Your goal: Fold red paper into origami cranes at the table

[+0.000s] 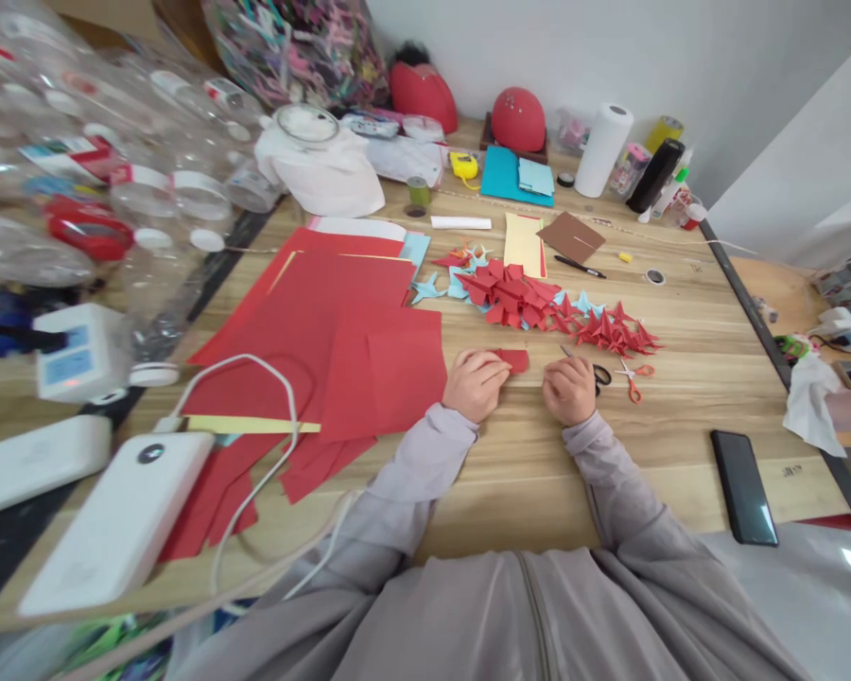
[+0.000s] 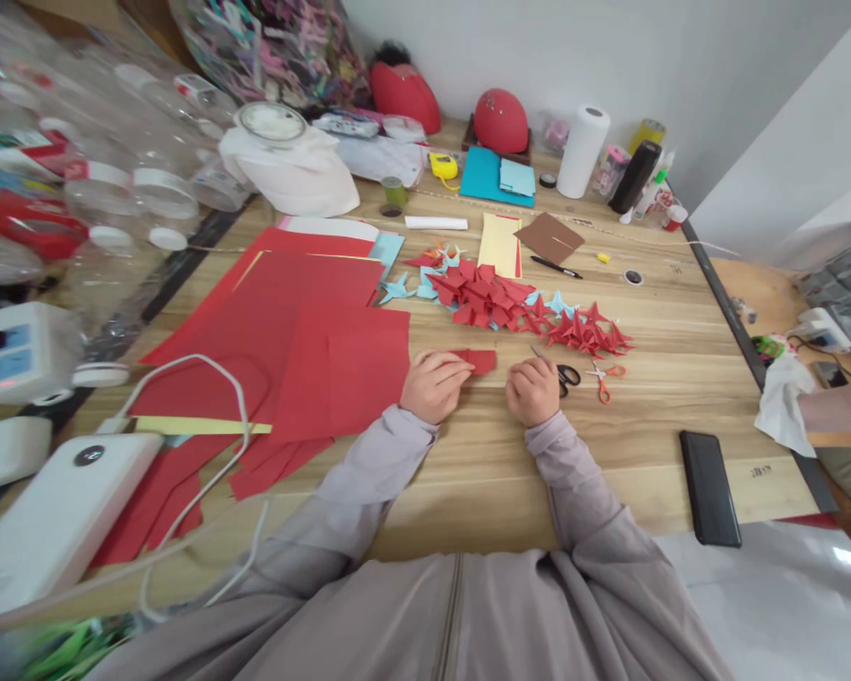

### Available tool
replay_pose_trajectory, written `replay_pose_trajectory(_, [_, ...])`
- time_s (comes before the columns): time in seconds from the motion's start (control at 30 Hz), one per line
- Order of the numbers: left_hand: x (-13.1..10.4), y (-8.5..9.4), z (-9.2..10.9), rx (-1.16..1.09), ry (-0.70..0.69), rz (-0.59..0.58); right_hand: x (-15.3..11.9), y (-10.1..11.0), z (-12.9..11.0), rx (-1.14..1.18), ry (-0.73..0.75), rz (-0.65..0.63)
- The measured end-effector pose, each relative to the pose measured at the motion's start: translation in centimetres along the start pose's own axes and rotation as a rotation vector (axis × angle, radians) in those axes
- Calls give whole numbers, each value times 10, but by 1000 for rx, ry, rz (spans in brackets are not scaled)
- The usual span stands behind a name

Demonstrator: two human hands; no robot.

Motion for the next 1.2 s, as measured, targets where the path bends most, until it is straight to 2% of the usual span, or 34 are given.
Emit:
replay_pose_trajectory(0.1, [-2,1,-3,4,32,-8,-1,2,1,38,-46,29])
replay_pose_trajectory(0.27, [1,-5,5,-59,-21,-47,0,-5,-13,80,59,-95])
replay_pose_trajectory(0.53, [2,-8,8,-61,-3,-71,0,-8,-17,64,107,-87])
replay_pose_trajectory(0.7, [2,-7,7,-90,29,-63,0,-7,-17,73,39,-112])
replay_pose_trajectory(0.77, [2,-5,6,-115,73,-16,-1,-7,-14,88,-22,-83])
replay_pose_trajectory(0.87, [1,-4,7,-175,221,150,-2,-6,-9,114,-148,10])
replay_pose_trajectory(1.0, [0,-13,7,-363,569,396,-1,-8,-3,260,-348,61])
replay_pose_trajectory(1.1, [-1,-26,5,-565,893,551,2,-13,-4,616,-541,19])
replay_pose_trajectory(1.2, [-2,-37,2,-773,1042,580,4,-19,-8,998,-720,-105])
Point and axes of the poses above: each hand's wrist, its own x-axis towards the middle knuckle, its own y-axis out of the back of the hand, z = x × y, the point moved 1 cm from there along x, towards the middle knuckle, and after that the axes turned 8 degrees about -y, right-handed, at the moved point
